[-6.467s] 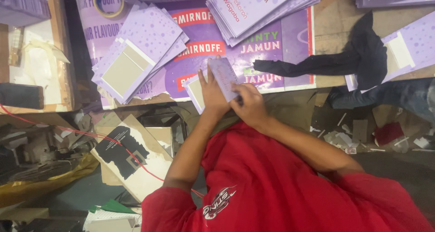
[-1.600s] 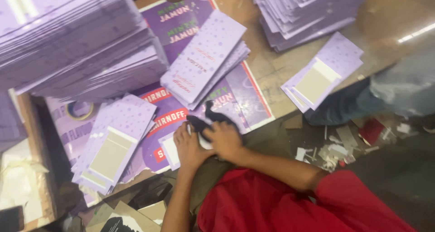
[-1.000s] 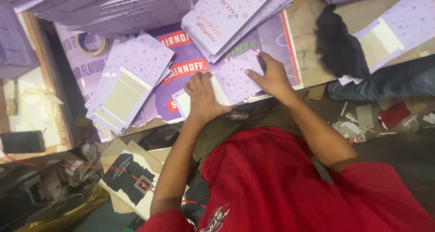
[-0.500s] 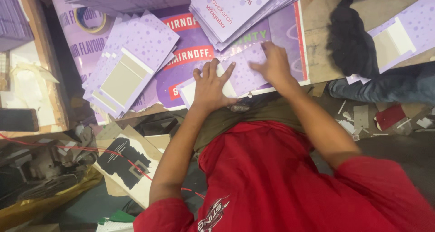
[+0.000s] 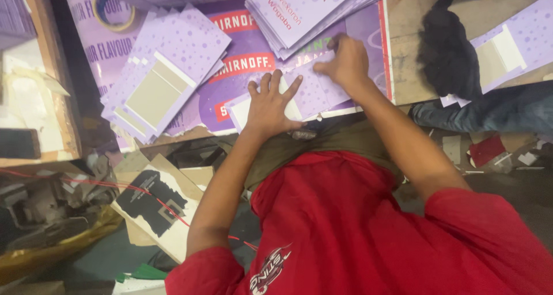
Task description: The person repeatedly wipes the surface of small purple papers with a dark cloth. They pick up a paper, wipe it, and place it on a stack, continuing this process for multiple items.
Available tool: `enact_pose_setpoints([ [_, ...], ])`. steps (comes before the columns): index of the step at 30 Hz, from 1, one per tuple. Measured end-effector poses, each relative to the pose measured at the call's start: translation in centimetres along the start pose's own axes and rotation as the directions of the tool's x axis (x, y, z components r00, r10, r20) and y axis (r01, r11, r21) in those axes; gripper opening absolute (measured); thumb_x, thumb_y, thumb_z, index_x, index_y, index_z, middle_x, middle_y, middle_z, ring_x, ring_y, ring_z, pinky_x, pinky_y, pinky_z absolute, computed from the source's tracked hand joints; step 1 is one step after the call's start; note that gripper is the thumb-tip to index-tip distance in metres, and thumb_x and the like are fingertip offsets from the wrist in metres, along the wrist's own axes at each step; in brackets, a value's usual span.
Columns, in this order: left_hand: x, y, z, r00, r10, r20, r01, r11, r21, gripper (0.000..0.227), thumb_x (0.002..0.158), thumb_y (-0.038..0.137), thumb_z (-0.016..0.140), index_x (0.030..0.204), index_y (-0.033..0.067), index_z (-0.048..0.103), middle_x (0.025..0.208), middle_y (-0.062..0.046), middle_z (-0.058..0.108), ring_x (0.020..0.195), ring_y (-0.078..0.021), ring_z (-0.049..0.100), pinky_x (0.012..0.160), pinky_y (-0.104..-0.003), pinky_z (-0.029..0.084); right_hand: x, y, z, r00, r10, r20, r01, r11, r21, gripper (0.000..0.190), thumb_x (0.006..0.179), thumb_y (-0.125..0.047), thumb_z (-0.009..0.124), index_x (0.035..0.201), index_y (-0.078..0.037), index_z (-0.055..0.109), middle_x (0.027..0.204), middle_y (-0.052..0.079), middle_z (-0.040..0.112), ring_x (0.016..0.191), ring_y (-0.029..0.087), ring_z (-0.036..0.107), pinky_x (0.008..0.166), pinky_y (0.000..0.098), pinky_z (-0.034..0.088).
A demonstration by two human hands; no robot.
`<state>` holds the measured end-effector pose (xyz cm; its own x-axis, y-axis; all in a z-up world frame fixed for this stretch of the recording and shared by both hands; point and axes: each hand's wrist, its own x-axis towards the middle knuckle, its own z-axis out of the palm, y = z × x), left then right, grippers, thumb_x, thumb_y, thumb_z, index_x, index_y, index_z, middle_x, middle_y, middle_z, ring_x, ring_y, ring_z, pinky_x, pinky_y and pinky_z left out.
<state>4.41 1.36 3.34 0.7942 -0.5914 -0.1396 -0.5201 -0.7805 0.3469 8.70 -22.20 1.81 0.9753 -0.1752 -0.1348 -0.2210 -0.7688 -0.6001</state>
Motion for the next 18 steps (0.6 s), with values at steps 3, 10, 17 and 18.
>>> enact_pose_setpoints([
  [3,0.0,-0.1,0.2,1.000,0.000,-0.022,-0.001,1.000,-0.014,0.118,0.051,0.063,0.089,0.154,0.0294,0.043,0.150,-0.024,0.039,0.138,-0.0435,0.035,0.104,-0.069,0.027,0.5,-0.8,0.1,0.994,-0.090,-0.055,0.092,0.995,0.031,0.059,0.059,-0.024,0.096,0.103,0.003,0.066,0.092,0.019,0.073,0.082,0.035,0.072,0.073,0.0431,0.056],
  [10,0.1,-0.2,-0.2,0.999,-0.028,-0.026,0.027,0.999,-0.038,0.118,0.047,0.061,0.090,0.152,0.0301,0.045,0.150,-0.023,0.040,0.137,-0.0417,0.036,0.104,-0.069,0.028,-6.6,0.4,-1.2,0.997,-0.025,0.076,0.023,0.999,0.034,0.075,0.058,-0.015,0.093,0.118,0.010,0.057,0.099,0.029,0.070,0.092,0.042,0.071,0.079,0.0449,0.056],
  [17,-0.3,-0.4,0.0,1.000,0.004,-0.024,-0.005,0.999,-0.032,0.119,0.049,0.062,0.090,0.153,0.0281,0.045,0.150,-0.025,0.039,0.138,-0.0435,0.035,0.104,-0.069,0.027,-7.0,0.9,-1.0,0.998,-0.016,0.061,0.017,1.000,-0.019,0.068,0.057,-0.016,0.093,0.114,0.007,0.063,0.097,0.026,0.073,0.091,0.042,0.072,0.079,0.0453,0.057],
  [18,-0.1,-0.4,0.0,0.999,0.013,-0.038,-0.014,0.999,-0.030,0.118,0.049,0.062,0.089,0.153,0.0280,0.045,0.150,-0.025,0.039,0.137,-0.0438,0.035,0.104,-0.070,0.027,-6.0,0.7,-1.0,0.997,-0.073,0.009,0.074,0.997,-0.012,0.070,0.056,-0.018,0.095,0.113,0.007,0.063,0.097,0.026,0.073,0.090,0.041,0.073,0.078,0.0450,0.057],
])
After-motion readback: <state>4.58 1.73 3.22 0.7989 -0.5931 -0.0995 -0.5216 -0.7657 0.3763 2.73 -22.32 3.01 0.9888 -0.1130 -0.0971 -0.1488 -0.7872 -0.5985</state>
